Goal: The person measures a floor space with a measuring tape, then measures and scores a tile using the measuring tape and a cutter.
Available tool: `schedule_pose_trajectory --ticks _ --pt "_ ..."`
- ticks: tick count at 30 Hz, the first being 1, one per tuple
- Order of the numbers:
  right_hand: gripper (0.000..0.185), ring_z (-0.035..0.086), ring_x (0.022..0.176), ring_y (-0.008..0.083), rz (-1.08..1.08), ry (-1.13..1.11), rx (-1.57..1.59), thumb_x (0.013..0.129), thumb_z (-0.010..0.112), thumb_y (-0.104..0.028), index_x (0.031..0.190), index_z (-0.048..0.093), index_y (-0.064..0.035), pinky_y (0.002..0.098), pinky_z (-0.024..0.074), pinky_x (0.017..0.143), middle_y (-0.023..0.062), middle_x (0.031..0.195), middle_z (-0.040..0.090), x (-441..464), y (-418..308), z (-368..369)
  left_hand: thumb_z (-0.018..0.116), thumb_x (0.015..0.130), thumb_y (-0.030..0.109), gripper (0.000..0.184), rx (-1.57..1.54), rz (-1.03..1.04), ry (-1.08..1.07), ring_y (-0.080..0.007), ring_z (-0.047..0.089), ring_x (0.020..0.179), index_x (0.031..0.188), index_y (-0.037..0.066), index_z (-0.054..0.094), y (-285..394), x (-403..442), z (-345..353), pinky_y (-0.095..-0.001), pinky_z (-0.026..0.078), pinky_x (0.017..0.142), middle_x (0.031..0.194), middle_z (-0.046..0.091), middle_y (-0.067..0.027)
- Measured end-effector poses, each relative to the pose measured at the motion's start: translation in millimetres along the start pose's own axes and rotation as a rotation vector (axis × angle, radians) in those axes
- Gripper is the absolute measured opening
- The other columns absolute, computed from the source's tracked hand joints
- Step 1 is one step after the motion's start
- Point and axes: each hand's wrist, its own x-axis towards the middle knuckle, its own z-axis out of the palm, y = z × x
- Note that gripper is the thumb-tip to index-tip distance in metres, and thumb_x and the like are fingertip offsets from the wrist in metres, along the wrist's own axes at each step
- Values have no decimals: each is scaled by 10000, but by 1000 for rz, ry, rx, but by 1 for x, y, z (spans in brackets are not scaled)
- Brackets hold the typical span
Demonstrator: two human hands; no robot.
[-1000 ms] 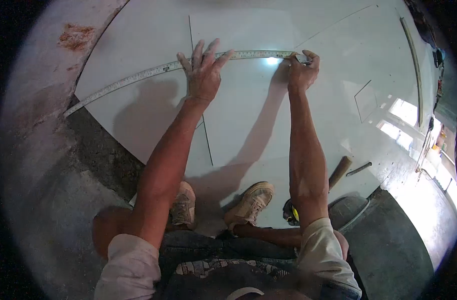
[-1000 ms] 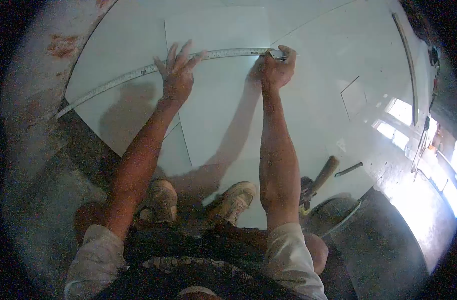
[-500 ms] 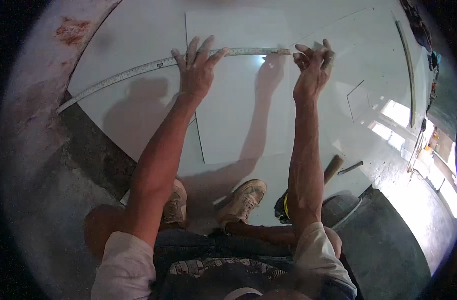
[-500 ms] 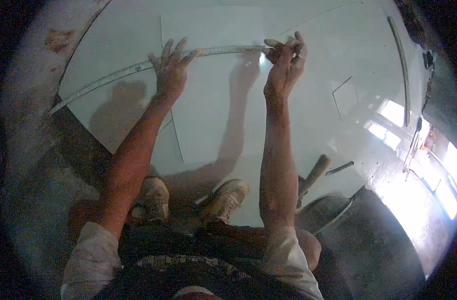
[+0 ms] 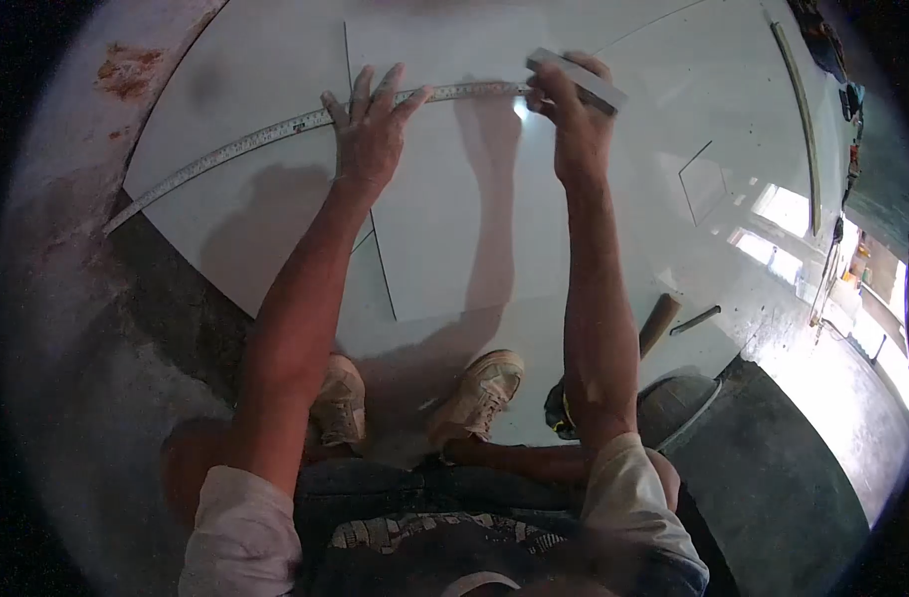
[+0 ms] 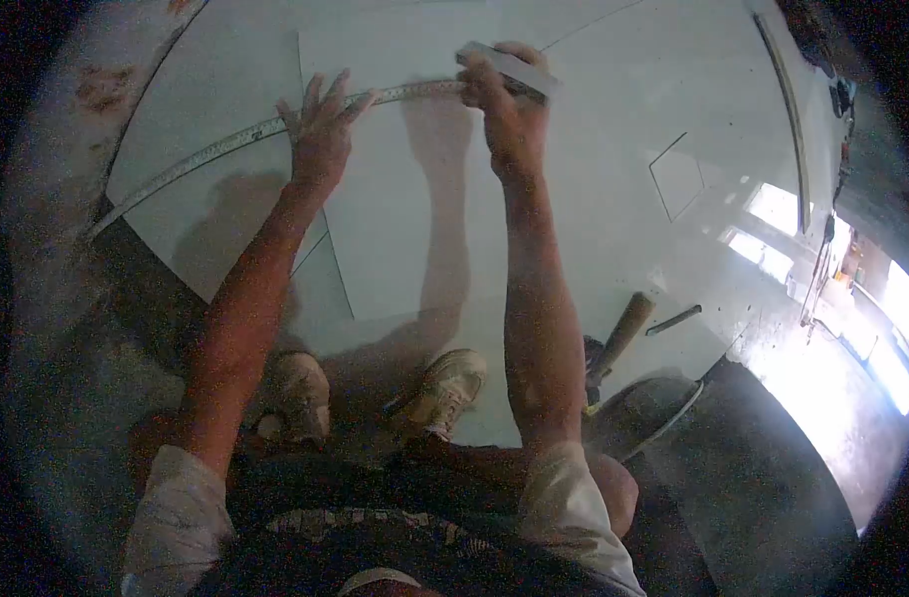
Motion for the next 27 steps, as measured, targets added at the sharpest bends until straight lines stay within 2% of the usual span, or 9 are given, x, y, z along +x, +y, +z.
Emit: schedule_pose_trajectory --ticks 6,7,10,11,13,16,21,24,27 --pt "380 741 933 227 49 -229 -352 920 762 -236 1147 620 34 340 591 820 184 1011 750 36 44 39 584 966 109 513 16 -8 -47 -345 322 1482 1378 414 605 0 0 -6 -844 229 1070 1573 400 13" --pt "357 738 952 221 135 -195 -377 920 750 -202 1164 624 25 343 590 830 179 1030 754 35 46 38 582 970 121 491 38 1 -56 -342 319 1485 1368 407 617 -1 -1 -5 -842 228 1072 1574 398 14" --pt "342 736 962 217 96 -236 -260 916 748 -177 1176 627 9 344 587 849 163 1034 757 35 56 29 578 980 160 425 26 -13 -12 -326 314 1488 1332 385 654 0 0 0 -837 230 1077 1570 400 16" --pt "396 697 940 177 82 -257 -278 928 753 -246 1188 625 24 323 567 854 126 1025 750 33 59 24 581 961 115 499 5 -29 -37 -325 296 1501 1366 404 617 -1 0 0 -838 211 1084 1589 378 20" --pt "375 693 933 175 83 -292 -361 928 750 -238 1180 641 17 328 566 860 112 1030 750 31 58 20 588 924 25 661 -38 -50 -87 -321 258 1527 1434 442 544 0 1 0 -840 174 1099 1626 333 26" --pt "370 690 942 174 128 -307 -303 928 754 -245 1174 655 14 334 560 876 102 1032 750 31 61 19 576 981 174 431 -26 -36 0 -315 314 1485 1346 392 641 3 1 -3 -836 240 1077 1553 413 19" --pt "485 683 997 184 171 -260 -181 900 795 -303 1220 650 32 340 543 920 116 1051 742 35 56 17 587 971 140 486 -11 -24 -20 -319 310 1485 1370 418 612 1 -2 -3 -837 229 1083 1545 417 14" --pt "445 721 965 214 72 -202 -343 885 811 -255 1202 674 26 347 584 874 150 1023 761 39 49 23 622 921 90 626 -27 -26 -33 -324 302 1495 1432 441 542 -1 -2 -2 -835 220 1074 1585 384 8" --pt "448 696 866 203 161 -220 -393 874 821 -343 1083 725 42 356 569 801 125 921 750 42 38 26 649 890 81 695 -26 -23 -28 -323 303 1497 1463 448 509 -3 -2 3 -833 219 1069 1607 364 9"
